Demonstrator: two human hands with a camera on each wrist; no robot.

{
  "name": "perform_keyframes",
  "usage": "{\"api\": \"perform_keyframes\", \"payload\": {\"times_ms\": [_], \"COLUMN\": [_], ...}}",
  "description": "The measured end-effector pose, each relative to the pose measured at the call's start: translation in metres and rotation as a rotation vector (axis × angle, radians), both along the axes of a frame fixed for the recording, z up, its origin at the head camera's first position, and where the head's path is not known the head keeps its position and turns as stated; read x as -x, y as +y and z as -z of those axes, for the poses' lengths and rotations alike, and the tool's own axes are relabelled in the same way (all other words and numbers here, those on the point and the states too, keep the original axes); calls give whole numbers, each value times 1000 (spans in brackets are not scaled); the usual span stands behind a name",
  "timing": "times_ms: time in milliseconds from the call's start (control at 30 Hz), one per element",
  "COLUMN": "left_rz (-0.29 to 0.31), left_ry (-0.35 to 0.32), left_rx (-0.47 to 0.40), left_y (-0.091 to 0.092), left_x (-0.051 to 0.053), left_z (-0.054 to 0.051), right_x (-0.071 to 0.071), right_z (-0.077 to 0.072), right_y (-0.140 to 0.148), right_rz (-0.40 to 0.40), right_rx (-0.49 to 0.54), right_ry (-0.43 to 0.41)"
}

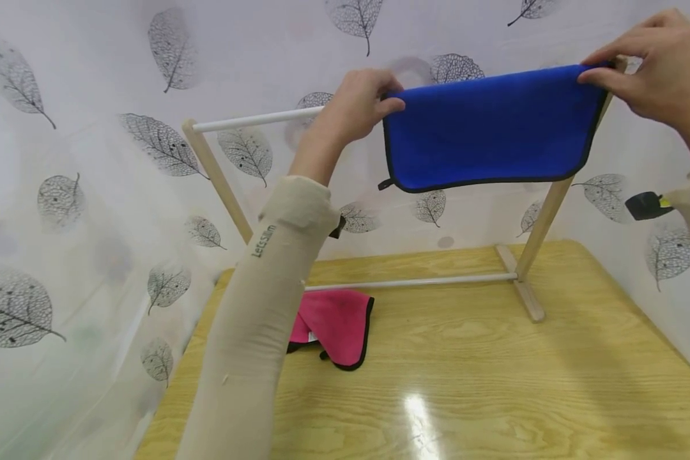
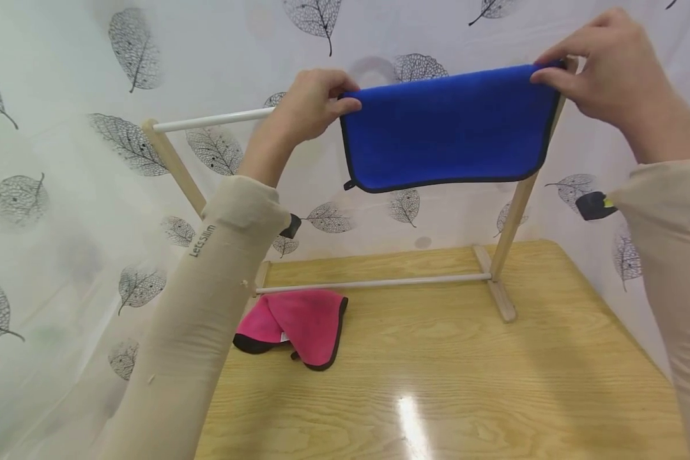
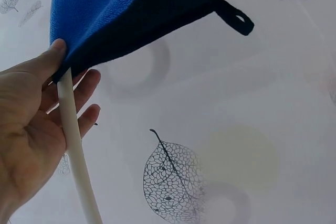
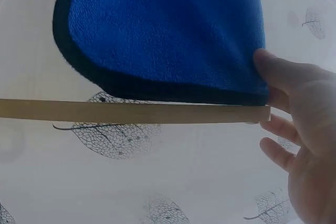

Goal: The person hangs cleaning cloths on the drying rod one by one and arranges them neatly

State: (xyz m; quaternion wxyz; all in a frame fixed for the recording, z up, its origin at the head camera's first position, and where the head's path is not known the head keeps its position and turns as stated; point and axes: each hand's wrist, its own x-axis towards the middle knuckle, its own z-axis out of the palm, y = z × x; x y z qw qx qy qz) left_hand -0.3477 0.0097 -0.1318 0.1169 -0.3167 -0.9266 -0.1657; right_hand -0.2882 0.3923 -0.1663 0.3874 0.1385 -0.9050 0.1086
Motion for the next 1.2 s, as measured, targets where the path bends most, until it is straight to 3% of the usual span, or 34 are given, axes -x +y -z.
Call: {"api": "perform_keyframes", "payload": {"times_ms": [267,467,700,1000,1200], "left_rz": [13,26,12,1,-3], "left_ry": [77,13,14,-20,-69], "left_rx": [41,-61,-14,43,-18], "left_y": [1,0,-1,-1,-1], "left_x": [-1,-1,0,0,-1], "left_z": [0,2,1,-1,-1], "right_x": [0,1,0,-1,-2], "right_z": [0,1,0,0,1], "right_y": [3,5,3,3,2], "right_rz": [7,-40,26,55,75], "right_rx": [-44,-62,-42,-72,-74], "right_ry": [-65,-59,-56,-70,-95]}}
